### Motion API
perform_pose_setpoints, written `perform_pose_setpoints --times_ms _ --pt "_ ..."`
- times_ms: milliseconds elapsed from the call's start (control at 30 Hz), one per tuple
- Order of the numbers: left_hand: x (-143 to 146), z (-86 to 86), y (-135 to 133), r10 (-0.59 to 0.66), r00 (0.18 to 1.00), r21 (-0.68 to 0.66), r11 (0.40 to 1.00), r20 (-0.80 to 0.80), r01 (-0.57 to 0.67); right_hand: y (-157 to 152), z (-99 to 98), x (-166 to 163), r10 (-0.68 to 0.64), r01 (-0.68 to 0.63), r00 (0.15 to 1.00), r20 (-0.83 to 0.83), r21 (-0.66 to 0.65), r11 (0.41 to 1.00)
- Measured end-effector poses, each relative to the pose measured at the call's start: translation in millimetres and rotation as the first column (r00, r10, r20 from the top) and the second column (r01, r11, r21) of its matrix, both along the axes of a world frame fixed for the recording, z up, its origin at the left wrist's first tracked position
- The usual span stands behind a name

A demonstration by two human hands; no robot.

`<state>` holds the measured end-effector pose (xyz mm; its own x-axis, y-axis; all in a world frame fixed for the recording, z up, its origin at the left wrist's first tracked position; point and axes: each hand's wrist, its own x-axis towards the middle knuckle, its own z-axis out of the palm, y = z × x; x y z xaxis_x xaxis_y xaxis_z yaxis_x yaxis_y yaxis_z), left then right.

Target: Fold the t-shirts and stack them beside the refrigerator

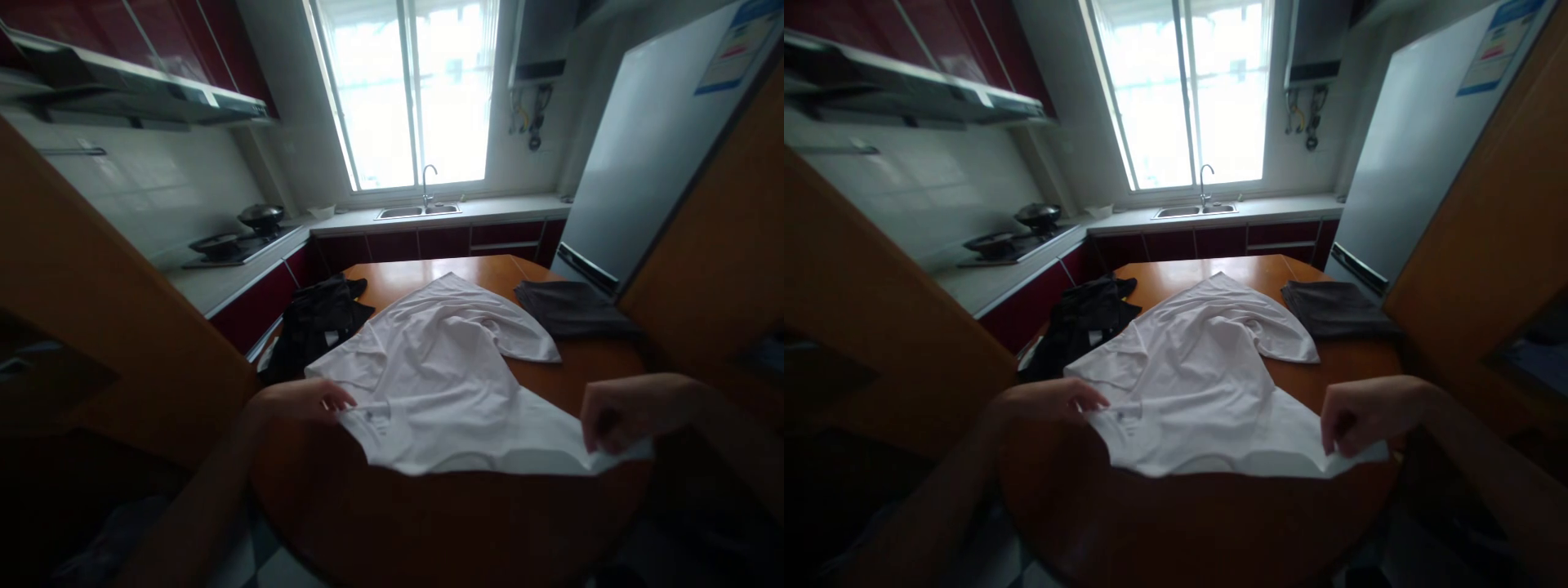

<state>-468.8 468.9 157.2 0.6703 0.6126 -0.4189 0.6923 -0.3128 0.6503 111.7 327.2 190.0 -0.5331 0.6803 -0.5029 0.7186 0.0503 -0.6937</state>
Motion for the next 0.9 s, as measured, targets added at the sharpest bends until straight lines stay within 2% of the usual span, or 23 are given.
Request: perform_pose_setpoints --times_ms 33,67,100,167,200,233,267,300,333,367,433,567,667,767,833,900 --pt "5 0.6 1 -0.061 0.998 -0.127 0.990 0.012 0.062 0 -0.8 5 0.057 -0.059 0.998 -0.026 -0.084 0.995" --pt "11 -1.0 6 -0.098 0.994 -0.186 0.977 0.047 0.105 3 -5.7 6 0.082 -0.089 0.995 -0.061 -0.124 0.988" --pt "19 -5.1 12 -0.099 0.990 -0.160 0.981 0.098 0.114 8 -14.4 5 0.059 -0.069 0.994 -0.089 -0.108 0.992" --pt "41 -20.5 30 -0.003 0.971 0.068 0.998 0.238 -0.014 24 -41.1 -3 -0.142 0.151 0.986 -0.091 0.098 0.984" --pt "53 -31.0 39 0.050 0.953 0.213 0.970 0.299 -0.117 35 -57.3 -9 -0.259 0.269 0.963 -0.071 0.230 0.935" --pt "66 -42.3 48 0.081 0.938 0.346 0.916 0.336 -0.203 45 -73.8 -15 -0.389 0.377 0.920 -0.046 0.366 0.851" --pt "77 -53.8 56 0.087 0.933 0.465 0.848 0.349 -0.253 55 -89.5 -21 -0.518 0.461 0.855 -0.026 0.496 0.736" --pt "88 -64.7 62 0.078 0.938 0.552 0.791 0.337 -0.264 65 -103.7 -28 -0.621 0.501 0.784 -0.014 0.605 0.619" --pt "96 -74.4 67 0.072 0.950 0.619 0.742 0.305 -0.255 74 -115.7 -35 -0.676 0.491 0.737 0.013 0.677 0.548" --pt "103 -82.6 71 0.074 0.965 0.665 0.711 0.253 -0.229 82 -125.3 -41 -0.715 0.477 0.698 0.044 0.715 0.511" --pt "109 -94.1 77 0.111 0.987 0.697 0.699 0.118 -0.162 96 -138.0 -53 -0.749 0.455 0.652 0.116 0.731 0.509" --pt "102 -106.3 77 0.192 0.979 0.685 0.723 -0.075 -0.089 119 -150.3 -70 -0.748 0.463 0.616 0.248 0.654 0.598" --pt "88 -117.5 61 0.238 0.967 0.704 0.703 -0.095 -0.104 138 -158.2 -70 -0.711 0.429 0.646 0.279 0.638 0.640" --pt "71 -131.8 33 0.313 0.945 0.716 0.681 -0.099 -0.150 161 -162.6 -59 -0.646 0.375 0.723 0.246 0.645 0.665" --pt "63 -136.1 20 0.346 0.931 0.713 0.681 -0.116 -0.164 180 -161.9 -52 -0.624 0.370 0.753 0.207 0.652 0.662" --pt "62 -130.6 22 0.363 0.925 0.717 0.675 -0.116 -0.175 205 -159.0 -48 -0.652 0.403 0.740 0.165 0.667 0.627"
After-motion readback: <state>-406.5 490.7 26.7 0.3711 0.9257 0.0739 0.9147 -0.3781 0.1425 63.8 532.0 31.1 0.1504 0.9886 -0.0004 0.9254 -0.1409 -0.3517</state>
